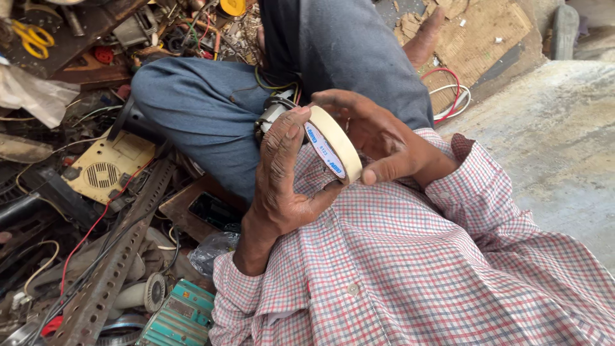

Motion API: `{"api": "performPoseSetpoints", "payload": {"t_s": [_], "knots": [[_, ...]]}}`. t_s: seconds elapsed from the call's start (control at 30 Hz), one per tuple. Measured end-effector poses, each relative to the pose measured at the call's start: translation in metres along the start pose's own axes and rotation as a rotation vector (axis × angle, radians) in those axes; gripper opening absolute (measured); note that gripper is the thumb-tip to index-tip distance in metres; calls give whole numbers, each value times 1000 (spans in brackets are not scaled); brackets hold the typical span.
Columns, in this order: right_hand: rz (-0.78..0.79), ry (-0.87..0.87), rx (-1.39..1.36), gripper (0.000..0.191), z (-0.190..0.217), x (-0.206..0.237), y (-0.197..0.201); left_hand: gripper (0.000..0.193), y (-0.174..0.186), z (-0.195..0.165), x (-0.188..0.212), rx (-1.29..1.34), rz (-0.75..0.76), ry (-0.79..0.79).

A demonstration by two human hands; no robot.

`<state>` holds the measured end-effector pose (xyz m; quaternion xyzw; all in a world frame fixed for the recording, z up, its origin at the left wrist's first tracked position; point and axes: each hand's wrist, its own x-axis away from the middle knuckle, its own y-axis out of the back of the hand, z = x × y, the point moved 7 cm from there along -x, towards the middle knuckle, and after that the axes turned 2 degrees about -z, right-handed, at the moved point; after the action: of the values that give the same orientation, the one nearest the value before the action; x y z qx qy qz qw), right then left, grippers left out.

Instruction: The person sits cross-legged on the floor and repairs a small electrical component, likely a fan motor. They manipulate the wires, wrap the component with tape, and apply a substance from a packet to the component.

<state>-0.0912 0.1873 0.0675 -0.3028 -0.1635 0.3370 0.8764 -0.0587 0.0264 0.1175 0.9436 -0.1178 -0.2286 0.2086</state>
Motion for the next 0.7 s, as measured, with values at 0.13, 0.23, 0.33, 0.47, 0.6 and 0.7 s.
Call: {"api": "performPoseSetpoints", "payload": {"t_s": [0.13,0.23,0.33,0.47,0.6,0.7], "knots": [[12,26,-74,110,-12,0,7,112,-8,4,-2,31,39,41],[-28,22,-134,110,-20,4,14,112,-15,8,-4,33,90,77],[-122,-34,-213,113,-31,7,22,113,-17,8,-7,44,106,87],[-123,-3,-208,112,-33,5,25,112,-13,1,-10,34,87,51],[-115,-17,-209,114,-31,6,22,108,-12,-8,-8,-46,151,40],[-93,39,-85,113,-19,9,18,111,-8,-11,-9,-41,102,27]]}}
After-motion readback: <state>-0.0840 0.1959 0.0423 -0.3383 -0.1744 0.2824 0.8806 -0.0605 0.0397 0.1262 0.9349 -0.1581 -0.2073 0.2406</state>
